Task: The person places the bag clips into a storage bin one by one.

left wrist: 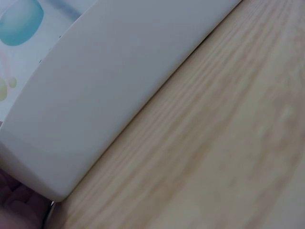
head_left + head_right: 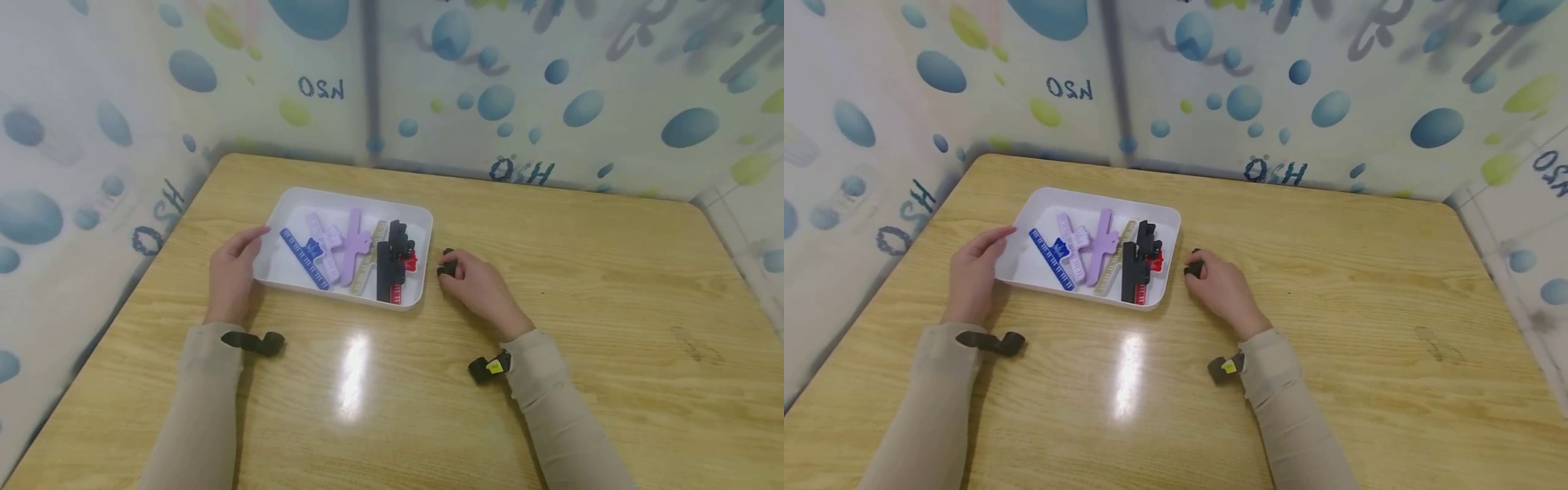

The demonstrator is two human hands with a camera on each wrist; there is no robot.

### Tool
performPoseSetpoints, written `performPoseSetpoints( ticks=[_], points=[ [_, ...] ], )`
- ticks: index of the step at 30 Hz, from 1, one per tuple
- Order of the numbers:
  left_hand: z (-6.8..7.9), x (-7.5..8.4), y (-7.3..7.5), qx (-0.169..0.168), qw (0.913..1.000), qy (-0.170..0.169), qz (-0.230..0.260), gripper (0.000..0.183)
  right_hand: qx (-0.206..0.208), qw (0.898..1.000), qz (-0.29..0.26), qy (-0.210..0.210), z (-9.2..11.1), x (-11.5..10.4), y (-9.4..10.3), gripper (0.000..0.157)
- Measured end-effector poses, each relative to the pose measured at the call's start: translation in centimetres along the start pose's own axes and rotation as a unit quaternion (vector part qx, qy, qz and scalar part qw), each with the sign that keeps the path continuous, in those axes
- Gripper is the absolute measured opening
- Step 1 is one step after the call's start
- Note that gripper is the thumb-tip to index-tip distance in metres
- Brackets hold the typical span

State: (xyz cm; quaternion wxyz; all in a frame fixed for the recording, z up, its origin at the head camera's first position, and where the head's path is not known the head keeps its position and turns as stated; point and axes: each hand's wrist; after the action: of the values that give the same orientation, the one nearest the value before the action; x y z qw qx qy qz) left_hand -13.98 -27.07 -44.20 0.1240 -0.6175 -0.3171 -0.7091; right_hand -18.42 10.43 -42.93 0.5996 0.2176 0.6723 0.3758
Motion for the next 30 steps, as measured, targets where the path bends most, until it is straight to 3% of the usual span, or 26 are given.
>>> performPoseSetpoints(
  ticks=[7, 15, 22, 30],
  points=[
    [0.3, 0.0, 0.0, -0.002, 0.9999, -0.008, -0.008, 0.031, 0.035, 0.993, -0.103, -0.055, -0.2, 1.1, -0.2, 0.03],
    [0.2, 0.0, 0.2, -0.007, 1.0, -0.002, -0.002, 0.032, 0.049, 0.965, -0.243, -0.089, -0.4, 2.1, -0.5, 0.028],
    [0.2, 0.0, 0.2, -0.006, 1.0, -0.003, -0.001, 0.031, 0.048, 0.946, -0.311, -0.077, -0.5, 2.5, -0.5, 0.03],
    [0.1, -0.1, 0.1, -0.005, 0.9999, -0.01, -0.005, 0.032, 0.045, 0.94, -0.331, -0.066, -0.5, 2.4, -0.4, 0.037]
  ],
)
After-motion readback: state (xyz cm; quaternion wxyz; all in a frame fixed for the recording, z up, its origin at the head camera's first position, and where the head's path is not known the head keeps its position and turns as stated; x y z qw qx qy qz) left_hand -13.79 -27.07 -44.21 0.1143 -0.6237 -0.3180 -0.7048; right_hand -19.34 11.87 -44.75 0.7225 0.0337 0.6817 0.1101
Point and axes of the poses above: each hand's wrist, its own z-axis away from the middle knuckle, its own y-axis out of the back of the hand, x = y × z, and after that the axes turned 9 degrees about x, right-handed
